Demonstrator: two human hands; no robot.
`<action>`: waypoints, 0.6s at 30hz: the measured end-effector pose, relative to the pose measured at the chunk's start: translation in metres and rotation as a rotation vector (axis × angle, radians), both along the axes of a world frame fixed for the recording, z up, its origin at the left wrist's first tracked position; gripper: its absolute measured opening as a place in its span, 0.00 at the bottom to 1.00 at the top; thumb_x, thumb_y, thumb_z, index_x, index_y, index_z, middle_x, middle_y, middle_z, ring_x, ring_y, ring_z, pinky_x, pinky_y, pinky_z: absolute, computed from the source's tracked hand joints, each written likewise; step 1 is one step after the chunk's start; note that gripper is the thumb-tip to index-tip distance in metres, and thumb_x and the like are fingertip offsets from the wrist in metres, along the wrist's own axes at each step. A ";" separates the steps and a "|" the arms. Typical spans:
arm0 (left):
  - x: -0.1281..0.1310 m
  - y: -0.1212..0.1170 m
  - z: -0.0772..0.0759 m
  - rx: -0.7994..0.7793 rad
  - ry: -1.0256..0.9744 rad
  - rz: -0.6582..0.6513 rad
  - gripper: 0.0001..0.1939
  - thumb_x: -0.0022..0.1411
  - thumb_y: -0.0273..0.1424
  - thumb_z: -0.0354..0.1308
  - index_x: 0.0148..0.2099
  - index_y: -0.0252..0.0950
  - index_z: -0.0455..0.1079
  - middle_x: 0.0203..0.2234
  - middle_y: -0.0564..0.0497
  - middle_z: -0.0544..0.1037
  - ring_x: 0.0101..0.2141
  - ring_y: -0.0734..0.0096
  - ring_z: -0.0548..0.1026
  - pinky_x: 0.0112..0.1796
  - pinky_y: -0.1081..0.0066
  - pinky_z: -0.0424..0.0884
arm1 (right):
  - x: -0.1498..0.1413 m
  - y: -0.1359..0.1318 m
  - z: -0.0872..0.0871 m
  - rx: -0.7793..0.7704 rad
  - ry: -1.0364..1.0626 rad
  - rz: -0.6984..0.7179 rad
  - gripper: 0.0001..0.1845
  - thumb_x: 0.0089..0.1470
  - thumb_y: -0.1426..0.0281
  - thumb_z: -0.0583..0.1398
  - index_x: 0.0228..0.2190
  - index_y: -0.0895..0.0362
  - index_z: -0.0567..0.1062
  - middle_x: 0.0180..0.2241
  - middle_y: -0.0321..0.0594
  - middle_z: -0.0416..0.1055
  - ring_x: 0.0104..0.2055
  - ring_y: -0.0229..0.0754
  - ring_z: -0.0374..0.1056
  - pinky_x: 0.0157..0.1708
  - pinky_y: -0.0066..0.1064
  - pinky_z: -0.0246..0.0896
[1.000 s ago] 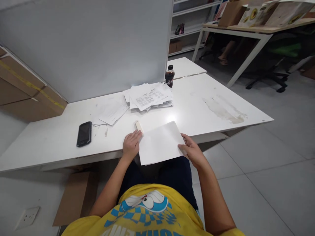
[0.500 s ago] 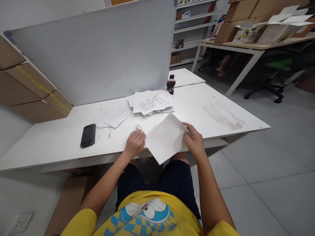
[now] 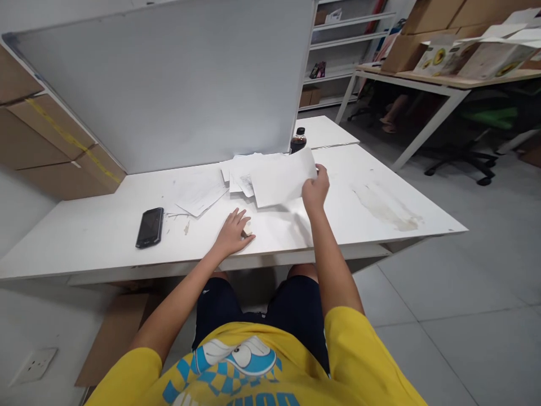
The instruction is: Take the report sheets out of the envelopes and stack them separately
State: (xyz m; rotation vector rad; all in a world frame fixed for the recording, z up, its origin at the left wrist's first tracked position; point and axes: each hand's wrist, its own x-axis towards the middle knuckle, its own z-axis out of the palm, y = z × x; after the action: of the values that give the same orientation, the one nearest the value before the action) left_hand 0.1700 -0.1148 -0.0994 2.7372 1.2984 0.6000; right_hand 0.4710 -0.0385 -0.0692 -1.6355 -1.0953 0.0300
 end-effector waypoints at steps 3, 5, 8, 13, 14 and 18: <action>-0.001 -0.001 0.000 0.007 -0.015 -0.005 0.27 0.62 0.43 0.60 0.59 0.35 0.66 0.64 0.38 0.63 0.67 0.47 0.53 0.63 0.47 0.54 | -0.016 0.043 -0.011 -0.049 -0.019 0.060 0.30 0.49 0.75 0.49 0.56 0.61 0.64 0.49 0.53 0.70 0.52 0.50 0.66 0.53 0.44 0.61; -0.001 -0.002 0.000 0.007 -0.020 -0.008 0.27 0.61 0.42 0.60 0.59 0.35 0.66 0.63 0.39 0.64 0.67 0.47 0.54 0.63 0.47 0.55 | -0.026 0.054 -0.023 -0.039 -0.061 0.063 0.28 0.54 0.70 0.50 0.56 0.62 0.64 0.53 0.56 0.67 0.57 0.51 0.62 0.56 0.45 0.58; -0.001 -0.006 0.000 -0.014 -0.008 0.010 0.27 0.62 0.44 0.59 0.59 0.36 0.66 0.64 0.40 0.64 0.67 0.48 0.54 0.64 0.48 0.54 | -0.029 0.049 -0.043 0.003 -0.101 -0.014 0.26 0.59 0.64 0.49 0.55 0.62 0.67 0.57 0.58 0.62 0.61 0.55 0.57 0.59 0.51 0.52; 0.001 -0.012 0.000 -0.051 0.011 0.039 0.30 0.63 0.46 0.56 0.61 0.35 0.64 0.65 0.39 0.60 0.68 0.49 0.50 0.65 0.49 0.51 | -0.007 0.044 -0.065 -0.115 -0.184 0.010 0.23 0.58 0.60 0.53 0.48 0.59 0.73 0.51 0.55 0.68 0.54 0.59 0.62 0.55 0.55 0.53; 0.001 -0.012 0.000 -0.056 0.016 0.033 0.31 0.63 0.47 0.55 0.62 0.36 0.63 0.66 0.40 0.59 0.68 0.49 0.49 0.65 0.49 0.49 | -0.004 0.045 -0.068 -0.170 -0.201 0.045 0.22 0.56 0.60 0.54 0.47 0.60 0.74 0.50 0.56 0.69 0.53 0.59 0.62 0.54 0.54 0.54; 0.005 -0.016 0.000 -0.069 0.027 0.087 0.41 0.62 0.53 0.54 0.69 0.37 0.51 0.69 0.40 0.53 0.69 0.45 0.42 0.66 0.42 0.38 | 0.000 0.048 -0.070 -0.246 -0.275 0.123 0.21 0.55 0.64 0.54 0.47 0.59 0.74 0.50 0.55 0.71 0.52 0.59 0.63 0.53 0.52 0.55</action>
State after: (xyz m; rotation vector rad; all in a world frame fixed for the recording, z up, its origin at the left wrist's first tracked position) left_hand 0.1750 -0.1308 -0.0990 2.6546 1.4219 0.5158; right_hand 0.4707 0.0095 -0.1391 -1.8261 -1.4486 0.0207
